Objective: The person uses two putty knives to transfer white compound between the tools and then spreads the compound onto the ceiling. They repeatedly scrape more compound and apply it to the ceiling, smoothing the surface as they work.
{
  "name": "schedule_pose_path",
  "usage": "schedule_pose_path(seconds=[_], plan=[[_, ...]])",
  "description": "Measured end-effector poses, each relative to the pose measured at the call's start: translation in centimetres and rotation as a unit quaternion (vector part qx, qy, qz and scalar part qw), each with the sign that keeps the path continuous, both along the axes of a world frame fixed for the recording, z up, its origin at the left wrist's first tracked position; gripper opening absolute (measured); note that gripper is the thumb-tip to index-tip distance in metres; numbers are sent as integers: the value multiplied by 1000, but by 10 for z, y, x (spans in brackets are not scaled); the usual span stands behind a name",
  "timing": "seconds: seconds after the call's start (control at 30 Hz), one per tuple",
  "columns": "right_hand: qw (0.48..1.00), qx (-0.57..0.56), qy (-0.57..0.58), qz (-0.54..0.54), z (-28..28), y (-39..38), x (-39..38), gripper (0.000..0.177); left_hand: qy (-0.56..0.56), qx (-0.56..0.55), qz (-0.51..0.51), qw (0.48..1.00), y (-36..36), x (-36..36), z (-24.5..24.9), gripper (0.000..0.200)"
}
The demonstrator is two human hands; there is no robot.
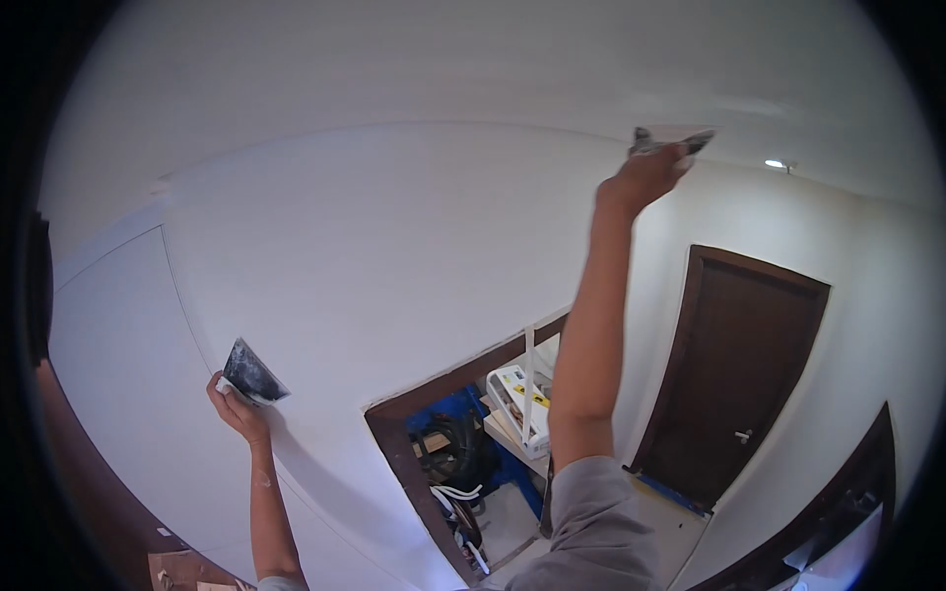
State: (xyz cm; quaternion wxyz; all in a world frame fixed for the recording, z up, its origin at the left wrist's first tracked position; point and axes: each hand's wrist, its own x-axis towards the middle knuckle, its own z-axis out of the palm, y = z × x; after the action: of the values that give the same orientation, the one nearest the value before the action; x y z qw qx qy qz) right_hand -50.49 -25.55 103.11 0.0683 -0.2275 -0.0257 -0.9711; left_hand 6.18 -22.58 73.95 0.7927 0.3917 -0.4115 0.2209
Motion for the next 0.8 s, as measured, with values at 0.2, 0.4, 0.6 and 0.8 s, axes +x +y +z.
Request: schedule_pose_path(seconds=[0.2, 0.4, 0.6, 0.8], plan=[[998, 30, 32, 47, 27, 45, -47, 55, 11, -2, -5, 1000, -1, 0, -1, 32], [999, -40, 31, 4, 31, 97, 50, 54, -9, -11, 17, 1000, -2, 4, -3, 32], [965, -42, 61, -250, 33, 121, 201, 71, -29, -12, 62, 998, -3, 6, -3, 33], [938, -87, 47, -333, 41, 143, 333, 75, -39, -15, 55, 998, 4, 2, 1, 29]])
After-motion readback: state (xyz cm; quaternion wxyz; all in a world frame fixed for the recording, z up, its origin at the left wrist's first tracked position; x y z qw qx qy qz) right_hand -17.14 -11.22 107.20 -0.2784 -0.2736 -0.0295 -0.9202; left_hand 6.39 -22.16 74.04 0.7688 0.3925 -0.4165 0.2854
